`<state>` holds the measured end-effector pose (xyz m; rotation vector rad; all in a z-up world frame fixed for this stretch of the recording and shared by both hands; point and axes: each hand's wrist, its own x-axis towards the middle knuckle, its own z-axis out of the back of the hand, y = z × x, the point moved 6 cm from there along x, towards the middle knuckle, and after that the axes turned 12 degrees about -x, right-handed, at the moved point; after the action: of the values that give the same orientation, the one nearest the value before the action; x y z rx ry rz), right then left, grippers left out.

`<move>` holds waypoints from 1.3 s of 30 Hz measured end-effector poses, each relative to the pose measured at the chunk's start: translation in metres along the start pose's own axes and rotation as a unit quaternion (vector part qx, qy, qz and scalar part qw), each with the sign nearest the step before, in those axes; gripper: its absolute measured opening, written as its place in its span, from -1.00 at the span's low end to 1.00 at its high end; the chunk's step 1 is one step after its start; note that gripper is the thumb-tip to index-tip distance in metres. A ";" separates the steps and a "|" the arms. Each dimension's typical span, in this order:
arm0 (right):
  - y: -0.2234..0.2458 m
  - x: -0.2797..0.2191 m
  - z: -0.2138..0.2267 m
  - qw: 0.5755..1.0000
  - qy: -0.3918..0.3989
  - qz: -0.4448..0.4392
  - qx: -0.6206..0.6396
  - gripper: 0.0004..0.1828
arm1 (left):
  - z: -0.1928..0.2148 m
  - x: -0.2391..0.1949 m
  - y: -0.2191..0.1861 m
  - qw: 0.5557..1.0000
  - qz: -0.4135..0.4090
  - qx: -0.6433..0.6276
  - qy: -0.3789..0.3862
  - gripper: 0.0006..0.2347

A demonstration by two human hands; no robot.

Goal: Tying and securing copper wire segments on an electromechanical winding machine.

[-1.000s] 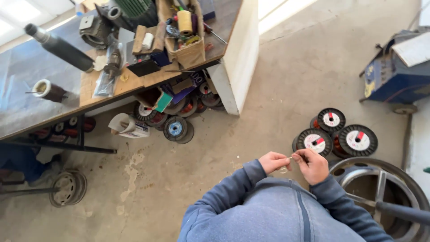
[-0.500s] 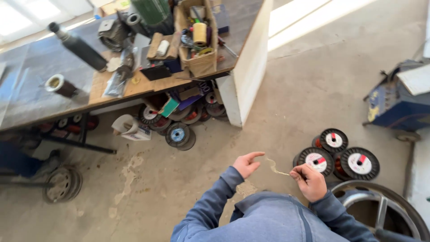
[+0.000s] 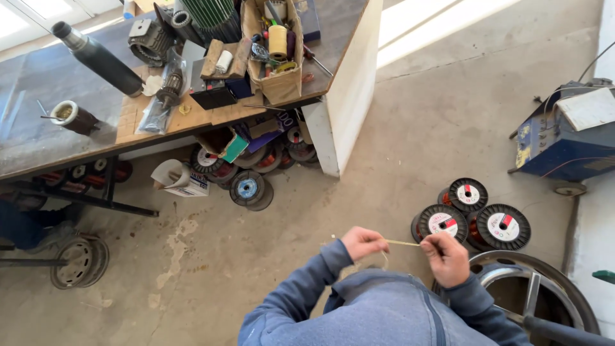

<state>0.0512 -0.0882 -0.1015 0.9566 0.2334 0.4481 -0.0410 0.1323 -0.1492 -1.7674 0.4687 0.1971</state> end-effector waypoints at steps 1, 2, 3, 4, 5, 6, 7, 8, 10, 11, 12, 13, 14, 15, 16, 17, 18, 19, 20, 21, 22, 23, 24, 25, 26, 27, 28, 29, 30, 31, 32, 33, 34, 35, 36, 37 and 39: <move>0.000 0.001 0.006 1.000 0.002 -0.001 0.000 -0.88 | 0.007 -0.001 -0.010 1.000 0.002 -0.002 -0.001 -0.81; 0.003 0.001 0.015 1.000 -0.023 0.018 -0.004 -0.88 | 0.013 -0.003 -0.021 1.000 -0.009 0.000 0.004 -0.80; 0.005 0.001 0.024 0.998 -0.049 0.038 -0.008 -0.88 | 0.019 -0.005 -0.032 1.000 -0.020 0.002 0.008 -0.80; 0.005 0.000 0.024 0.998 -0.047 0.037 -0.008 -0.88 | 0.022 -0.002 -0.037 1.000 -0.019 0.001 0.008 -0.80; 0.006 -0.001 0.024 0.998 -0.036 0.042 -0.008 -0.88 | 0.027 0.000 -0.046 0.999 -0.048 -0.007 -0.001 -0.80; 0.007 -0.003 0.023 0.999 -0.024 0.047 -0.008 -0.87 | 0.031 0.000 -0.054 0.997 -0.077 -0.016 -0.011 -0.80; 0.008 -0.006 0.022 0.999 -0.020 0.045 -0.008 -0.87 | 0.032 -0.004 -0.050 0.997 -0.074 -0.018 -0.013 -0.80; 0.007 -0.001 0.021 0.999 -0.027 0.039 0.002 -0.87 | 0.042 -0.004 -0.050 0.996 -0.066 0.019 -0.051 -0.81; 0.008 0.003 0.018 0.999 -0.030 0.034 0.014 -0.86 | 0.052 -0.008 -0.056 0.993 -0.056 0.056 -0.092 -0.81; 0.009 0.003 0.019 0.998 -0.042 0.048 0.014 -0.86 | 0.052 -0.011 -0.062 0.987 -0.060 0.113 -0.098 -0.82; 0.011 0.000 0.018 0.997 -0.054 0.061 0.015 -0.86 | 0.052 -0.017 -0.067 0.978 -0.061 0.170 -0.103 -0.83; 0.011 0.000 0.016 0.997 -0.049 0.060 0.017 -0.86 | 0.052 -0.021 -0.072 0.978 -0.058 0.169 -0.106 -0.83; 0.009 0.001 0.013 0.998 -0.042 0.054 0.017 -0.86 | 0.056 -0.024 -0.076 0.968 -0.035 0.208 -0.134 -0.84; 0.007 0.001 0.010 0.998 -0.034 0.048 0.017 -0.86 | 0.060 -0.028 -0.080 0.956 -0.012 0.246 -0.160 -0.84; 0.008 0.004 0.009 0.998 -0.031 0.046 0.019 -0.86 | 0.065 -0.029 -0.076 0.956 -0.008 0.246 -0.161 -0.84; 0.011 0.007 0.007 0.997 -0.035 0.062 0.021 -0.86 | 0.067 -0.030 -0.077 0.964 -0.066 0.216 -0.143 -0.86; 0.013 0.003 0.007 0.996 -0.034 0.074 0.023 -0.87 | 0.066 -0.035 -0.075 0.969 -0.118 0.180 -0.123 -0.88; 0.015 0.007 0.009 0.997 -0.028 0.066 0.024 -0.87 | 0.067 -0.037 -0.076 0.970 -0.110 0.176 -0.124 -0.88; 0.017 0.008 0.013 0.997 -0.037 0.060 0.024 -0.87 | 0.068 -0.040 -0.077 0.974 -0.117 0.146 -0.124 -0.90; 0.020 0.009 0.017 0.997 -0.045 0.053 0.024 -0.88 | 0.069 -0.042 -0.078 0.978 -0.125 0.116 -0.124 -0.91; 0.025 0.010 0.022 0.997 -0.046 0.047 0.027 -0.88 | 0.066 -0.047 -0.080 0.978 -0.118 0.118 -0.122 -0.91; 0.032 0.010 0.026 0.999 -0.025 0.045 0.018 -0.89 | 0.064 -0.053 -0.084 0.977 -0.120 0.119 -0.133 -0.91; 0.040 0.027 0.029 0.998 -0.013 0.058 0.010 -0.89 | 0.072 -0.048 -0.099 0.971 -0.136 0.130 -0.147 -0.92; 0.044 0.037 0.033 0.997 -0.023 0.067 0.015 -0.89 | 0.079 -0.045 -0.123 0.968 -0.144 0.142 -0.147 -0.92; 0.046 0.032 0.031 0.997 0.053 0.052 -0.001 -0.89 | 0.073 -0.051 -0.139 0.967 -0.154 0.143 -0.143 -0.93; 0.047 0.025 0.030 0.991 0.129 0.037 -0.017 -0.88 | 0.068 -0.057 -0.154 0.966 -0.164 0.145 -0.139 -0.94; 0.055 0.033 0.041 0.991 0.127 0.040 -0.020 -0.88 | 0.065 -0.059 -0.174 0.965 -0.169 0.145 -0.139 -0.94; 0.068 0.040 0.050 0.986 0.136 0.087 -0.044 -0.88 | 0.055 -0.064 -0.200 0.941 -0.235 0.218 -0.104 -0.95; 0.081 0.044 0.061 0.978 0.144 0.132 -0.068 -0.87 | 0.043 -0.068 -0.225 0.908 -0.298 0.288 -0.066 -0.95; 0.103 0.058 0.082 0.978 0.141 0.133 -0.073 -0.87 | 0.040 -0.070 -0.252 0.906 -0.303 0.287 -0.065 -0.95; 0.133 0.062 0.099 0.957 0.158 0.208 -0.130 -0.84 | 0.029 -0.076 -0.278 0.887 -0.344 0.308 -0.030 -0.95; 0.160 0.066 0.114 0.925 0.175 0.281 -0.186 -0.80 | 0.018 -0.083 -0.303 0.864 -0.383 0.327 0.004 -0.95; 0.172 0.068 0.136 0.926 0.178 0.276 -0.187 -0.80 | 0.007 -0.093 -0.331 0.866 -0.381 0.323 0.006 -0.95; 0.195 0.066 0.160 0.908 0.151 0.362 -0.147 -0.79 | -0.011 -0.109 -0.361 0.825 -0.447 0.341 0.053 -0.91; 0.215 0.062 0.185 0.883 0.123 0.441 -0.105 -0.78 | -0.028 -0.125 -0.389 0.779 -0.507 0.354 0.101 -0.88; 0.212 0.060 0.188 0.886 0.127 0.433 -0.105 -0.78 | -0.058 -0.135 -0.400 0.784 -0.504 0.347 0.103 -0.88; 0.217 0.037 0.208 0.849 0.101 0.518 -0.010 -0.80 | -0.100 -0.181 -0.434 0.722 -0.650 0.212 -0.107 -0.70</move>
<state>0.1066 -0.1158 0.1946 0.9568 -0.1327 1.5516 -0.0367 0.1528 0.3313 -1.2259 -0.8939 -0.6601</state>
